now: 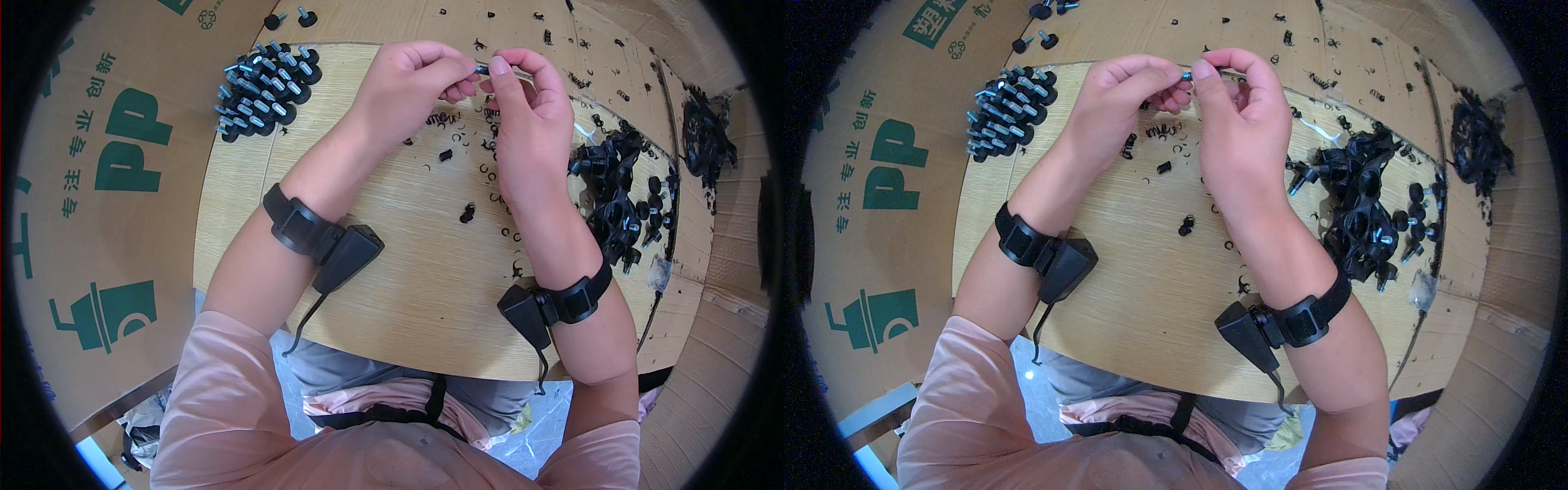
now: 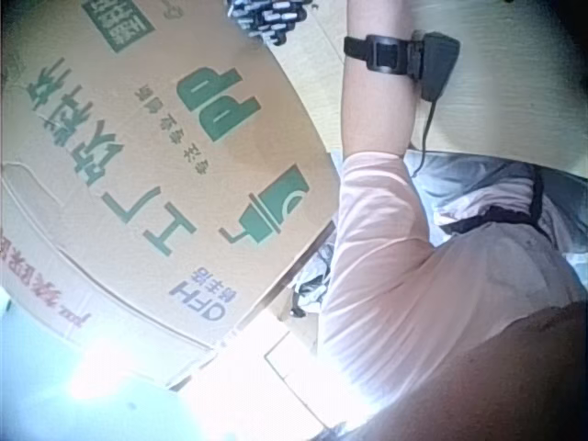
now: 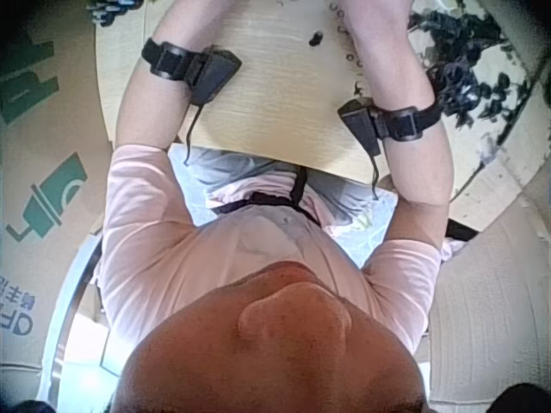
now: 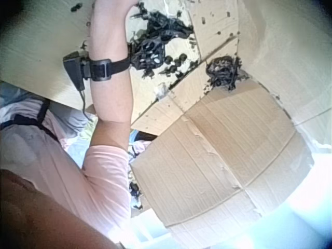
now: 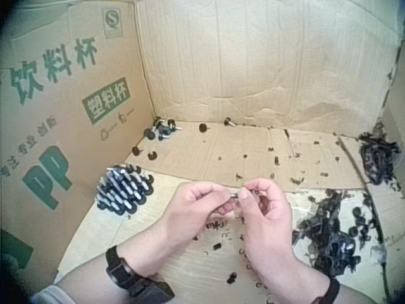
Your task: Manual assembly of small plastic and metal components at a workstation.
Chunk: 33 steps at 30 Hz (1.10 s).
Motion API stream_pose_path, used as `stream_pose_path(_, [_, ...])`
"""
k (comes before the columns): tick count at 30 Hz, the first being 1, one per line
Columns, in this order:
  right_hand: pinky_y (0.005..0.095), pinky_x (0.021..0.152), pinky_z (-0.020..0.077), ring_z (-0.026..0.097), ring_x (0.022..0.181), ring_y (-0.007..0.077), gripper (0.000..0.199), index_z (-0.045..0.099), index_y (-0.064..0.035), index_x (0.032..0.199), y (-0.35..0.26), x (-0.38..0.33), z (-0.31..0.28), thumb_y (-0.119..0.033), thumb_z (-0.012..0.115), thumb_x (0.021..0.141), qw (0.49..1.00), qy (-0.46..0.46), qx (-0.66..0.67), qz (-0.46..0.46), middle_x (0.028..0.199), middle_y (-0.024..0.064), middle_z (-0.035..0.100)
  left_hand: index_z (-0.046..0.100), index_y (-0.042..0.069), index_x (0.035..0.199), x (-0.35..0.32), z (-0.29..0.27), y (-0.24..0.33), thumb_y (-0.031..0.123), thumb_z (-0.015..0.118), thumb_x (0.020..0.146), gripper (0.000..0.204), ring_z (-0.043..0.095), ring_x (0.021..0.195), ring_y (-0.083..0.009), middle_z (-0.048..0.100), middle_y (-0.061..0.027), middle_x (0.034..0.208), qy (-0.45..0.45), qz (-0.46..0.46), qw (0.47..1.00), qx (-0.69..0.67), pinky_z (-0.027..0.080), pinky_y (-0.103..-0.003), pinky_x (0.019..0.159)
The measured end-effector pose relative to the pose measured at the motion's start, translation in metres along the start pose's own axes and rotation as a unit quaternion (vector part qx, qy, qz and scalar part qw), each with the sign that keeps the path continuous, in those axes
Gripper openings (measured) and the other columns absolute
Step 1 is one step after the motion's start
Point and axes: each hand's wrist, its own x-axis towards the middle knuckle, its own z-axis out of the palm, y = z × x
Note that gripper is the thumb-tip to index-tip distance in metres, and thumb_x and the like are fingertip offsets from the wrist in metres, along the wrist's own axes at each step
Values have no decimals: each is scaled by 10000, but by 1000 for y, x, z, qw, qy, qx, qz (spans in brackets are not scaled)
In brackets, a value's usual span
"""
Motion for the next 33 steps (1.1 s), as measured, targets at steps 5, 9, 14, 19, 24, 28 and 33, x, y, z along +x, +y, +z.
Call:
stream_pose_path(5, [188,571,364,450,657,27,216,587,-32,1059,-1,-1,1,-189,626,916,1000,4,-6,-1,751,-9,576,684,-14,887,-1,1,2,154,579,900,198,593,738,-113,661,-55,798,1,-7,1000,10,476,-252,721])
stream_pose_path(9, [184,556,353,442,647,22,209,597,-34,1047,1,0,0,-194,631,916,1000,0,4,-6,739,-22,561,685,-13,890,-2,2,3,150,579,895,194,595,738,-113,662,-56,796,8,-14,1000,14,476,-251,722])
stream_pose_path(14, [179,541,337,431,638,14,192,605,-39,1036,1,0,1,-190,630,920,1000,0,10,-9,730,-35,550,683,-9,880,-2,1,3,148,581,891,188,588,732,-110,655,-52,782,1,-10,1000,6,471,-250,716])
stream_pose_path(19, [174,552,345,440,651,13,173,608,-38,1033,0,-1,2,-166,629,918,1000,-9,27,-13,749,-31,562,677,-3,859,-1,0,2,145,575,890,183,579,727,-105,645,-43,769,1,-14,1000,4,465,-249,711])
stream_pose_path(24, [168,579,366,466,678,13,158,612,-36,1021,-1,-1,1,-147,633,911,1000,-14,21,-15,774,-24,580,666,5,844,-1,-1,0,143,564,891,177,568,725,-100,634,-32,766,-4,-7,1000,20,459,-248,711])
stream_pose_path(28, [173,627,409,514,720,27,133,615,-30,1008,-3,-2,1,-113,634,905,999,-25,14,-21,813,-11,605,657,12,841,-1,-3,-1,140,566,889,164,563,725,-94,629,-26,764,-4,-5,1000,26,455,-245,711])
stream_pose_path(33, [181,664,437,545,754,41,117,615,-26,1003,-4,-3,1,-86,629,905,999,-29,25,-21,843,1,621,649,23,839,-1,-4,-2,119,584,877,121,561,726,-85,625,-20,771,-10,-17,999,36,452,-237,703])
